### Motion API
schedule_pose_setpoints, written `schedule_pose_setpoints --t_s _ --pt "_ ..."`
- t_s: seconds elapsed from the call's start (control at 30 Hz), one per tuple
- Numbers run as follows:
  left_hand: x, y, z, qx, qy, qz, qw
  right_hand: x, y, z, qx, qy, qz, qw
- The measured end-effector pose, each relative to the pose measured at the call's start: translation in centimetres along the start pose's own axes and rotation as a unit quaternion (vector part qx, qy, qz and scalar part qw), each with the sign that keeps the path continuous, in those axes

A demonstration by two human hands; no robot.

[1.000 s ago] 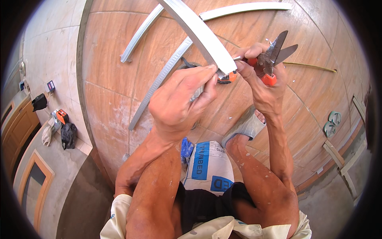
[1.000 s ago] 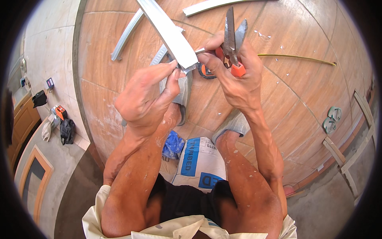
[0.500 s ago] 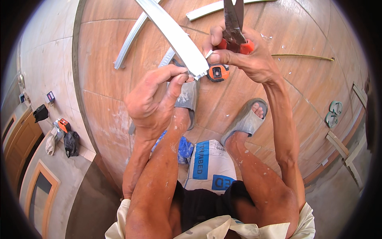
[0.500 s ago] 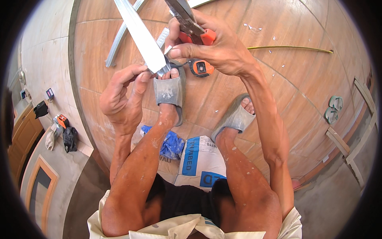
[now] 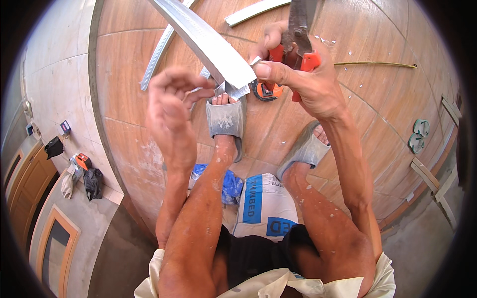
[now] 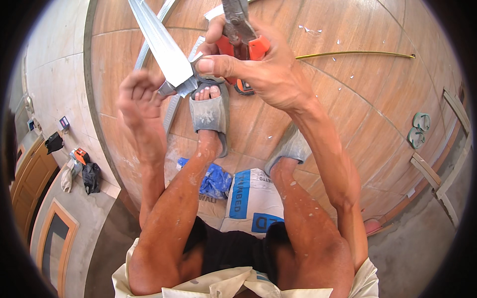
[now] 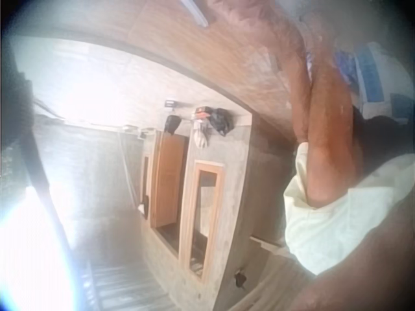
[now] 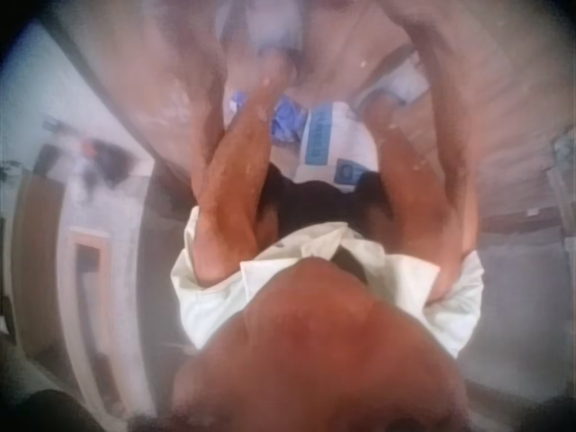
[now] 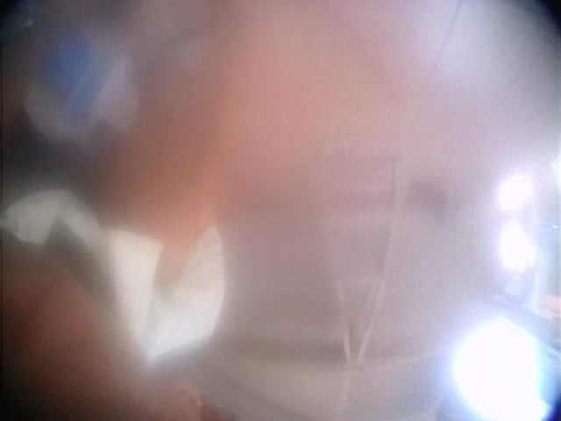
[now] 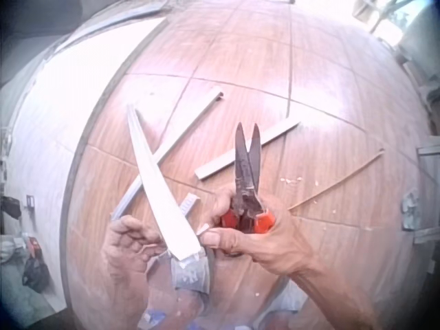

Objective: The person sits cross-legged on the floor and uses red-handled tin snips to cut a long, curved piece of white plastic molding. They repeatedly snip along the length of the molding, creating small notches and eventually cutting through the material.

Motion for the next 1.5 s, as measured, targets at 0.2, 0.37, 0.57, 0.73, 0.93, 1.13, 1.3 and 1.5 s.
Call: schedule_pose_setpoints --t_s 0.2,0.37,0.57,0.73,0.93,1.13,1.3,1.5 --pt "4.4 2.4 2.1 -0.196 -0.012 -0.104 0.975 0.7 -0.7 -2.2 0.002 -0.032 -0.02 0.999" --pt "3.7 3.0 1.7 -0.22 -0.002 -0.13 0.967 -0.3 -0.1 -2.9 -0.041 -0.045 -0.095 0.994" --pt "4.1 2.8 1.2 -0.265 -0.011 -0.129 0.956 -0.3 -0.5 -2.7 -0.073 -0.047 -0.067 0.994" --pt "4.3 1.8 1.4 -0.258 -0.001 -0.134 0.957 0.1 -0.6 -3.1 -0.036 -0.02 -0.03 0.999" --pt "3.4 2.5 0.2 -0.29 0.041 -0.097 0.951 0.4 -1.1 -2.3 0.027 0.047 0.014 0.998" --pt "3.0 2.6 0.1 -0.299 0.056 -0.094 0.948 0.9 -0.2 -2.9 -0.053 0.038 -0.146 0.987" --pt "3.9 3.1 0.1 -0.305 0.049 -0.107 0.945 0.1 -2.1 -3.2 0.039 0.013 0.006 0.999" --pt "3.8 5.4 0.8 -0.268 0.078 0.061 0.958 -0.3 -2.0 -3.7 -0.021 -0.097 -0.157 0.983"
Point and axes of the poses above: each hand's wrist, its own z-axis towards the middle knuckle, its own x-axis out of the palm, y = z × x, the point moved 6 cm from there along z, towards the middle knuckle, and after that the axes turned 15 degrees about x, right-handed, at the moved point
